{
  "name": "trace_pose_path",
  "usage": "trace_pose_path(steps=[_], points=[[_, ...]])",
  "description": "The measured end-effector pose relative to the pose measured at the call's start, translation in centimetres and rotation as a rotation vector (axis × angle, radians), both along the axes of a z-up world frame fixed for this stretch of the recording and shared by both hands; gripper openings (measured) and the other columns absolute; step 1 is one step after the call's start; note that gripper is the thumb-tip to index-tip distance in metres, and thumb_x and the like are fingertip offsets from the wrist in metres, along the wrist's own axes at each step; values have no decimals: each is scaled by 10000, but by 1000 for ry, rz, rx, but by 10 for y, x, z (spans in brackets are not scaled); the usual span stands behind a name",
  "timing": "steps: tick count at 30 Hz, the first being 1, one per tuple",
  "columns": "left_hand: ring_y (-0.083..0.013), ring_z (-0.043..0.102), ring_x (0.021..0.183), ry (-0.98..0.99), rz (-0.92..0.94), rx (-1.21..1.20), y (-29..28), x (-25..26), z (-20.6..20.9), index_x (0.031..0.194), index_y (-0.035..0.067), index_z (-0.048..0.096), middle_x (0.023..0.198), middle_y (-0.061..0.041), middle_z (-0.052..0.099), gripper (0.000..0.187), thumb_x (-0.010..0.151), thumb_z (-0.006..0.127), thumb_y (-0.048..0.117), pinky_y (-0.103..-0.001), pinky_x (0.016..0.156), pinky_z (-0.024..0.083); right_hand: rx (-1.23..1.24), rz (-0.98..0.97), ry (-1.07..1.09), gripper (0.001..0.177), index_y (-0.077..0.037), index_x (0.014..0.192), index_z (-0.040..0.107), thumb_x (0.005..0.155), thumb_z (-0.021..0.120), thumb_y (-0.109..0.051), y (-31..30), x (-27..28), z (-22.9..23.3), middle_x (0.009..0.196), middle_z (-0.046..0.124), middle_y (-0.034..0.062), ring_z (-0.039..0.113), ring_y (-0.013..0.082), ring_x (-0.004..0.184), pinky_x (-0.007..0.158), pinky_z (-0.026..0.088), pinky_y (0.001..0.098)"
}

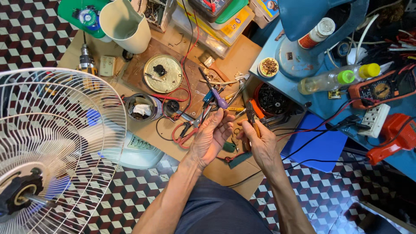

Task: The person repairs a fan by stripping wires, soldering connections, and wrapping them with electrical tape. They then attach the repaired component to the fan motor housing.

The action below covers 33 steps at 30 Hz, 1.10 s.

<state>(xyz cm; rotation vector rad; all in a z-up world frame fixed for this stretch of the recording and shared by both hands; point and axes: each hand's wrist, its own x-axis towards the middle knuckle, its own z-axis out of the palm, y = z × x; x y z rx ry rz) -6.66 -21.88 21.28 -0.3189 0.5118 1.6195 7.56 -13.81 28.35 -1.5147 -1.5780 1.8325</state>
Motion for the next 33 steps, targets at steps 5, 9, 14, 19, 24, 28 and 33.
trace_pose_path(steps=[5, 9, 14, 19, 24, 28, 33], points=[[-133, 721, 844, -4, 68, -55, -5, 3, 2, 1117, 54, 707, 998, -82, 754, 224, 1000, 682, 243, -269, 788, 606, 56, 212, -302, 439, 28, 835, 667, 1015, 570, -360, 2, 12, -52, 654, 622, 63, 531, 134, 561, 529, 420, 303], [-128, 713, 841, 10, 87, -85, -9, 4, -1, 1102, 51, 699, 988, -75, 752, 234, 996, 689, 260, -266, 786, 603, -15, 305, -462, 450, -4, 811, 671, 968, 553, -409, 0, 14, -106, 642, 666, 87, 631, 186, 588, 564, 480, 344], [-128, 708, 832, 12, 87, -111, -15, -2, -6, 1080, 53, 694, 970, -80, 749, 245, 997, 687, 284, -273, 770, 600, 84, 349, -378, 453, -8, 917, 665, 970, 539, -440, -4, 14, -155, 700, 703, 128, 673, 240, 634, 602, 508, 403], [-123, 708, 830, 132, 76, -213, -26, -21, -12, 1091, 74, 695, 968, -67, 756, 228, 978, 683, 271, -264, 752, 595, 493, 413, -230, 440, 24, 1222, 647, 1020, 575, -361, -7, -18, -150, 1070, 687, 187, 642, 252, 949, 804, 507, 361], [-113, 693, 837, 93, 57, -232, -28, -43, -23, 1101, 114, 711, 962, -22, 755, 218, 963, 714, 282, -258, 747, 551, 2, -13, 259, 356, 4, 1251, 671, 999, 638, -245, -9, -60, -97, 1141, 731, 69, 663, 138, 1021, 888, 539, 276], [-102, 680, 854, 78, -13, -216, -15, -50, -30, 1080, 162, 707, 941, 26, 737, 214, 952, 729, 332, -266, 762, 519, -50, -55, 239, 288, 23, 1186, 711, 974, 706, -172, -2, -93, -68, 1043, 734, 67, 667, 126, 917, 810, 540, 265], [-103, 669, 861, 72, -42, -197, -12, -59, -28, 1087, 174, 691, 934, 48, 709, 173, 965, 719, 293, -272, 785, 529, 32, 8, 211, 229, -12, 1123, 714, 935, 714, -142, 5, -104, -57, 994, 740, 23, 676, 84, 900, 808, 543, 226]])
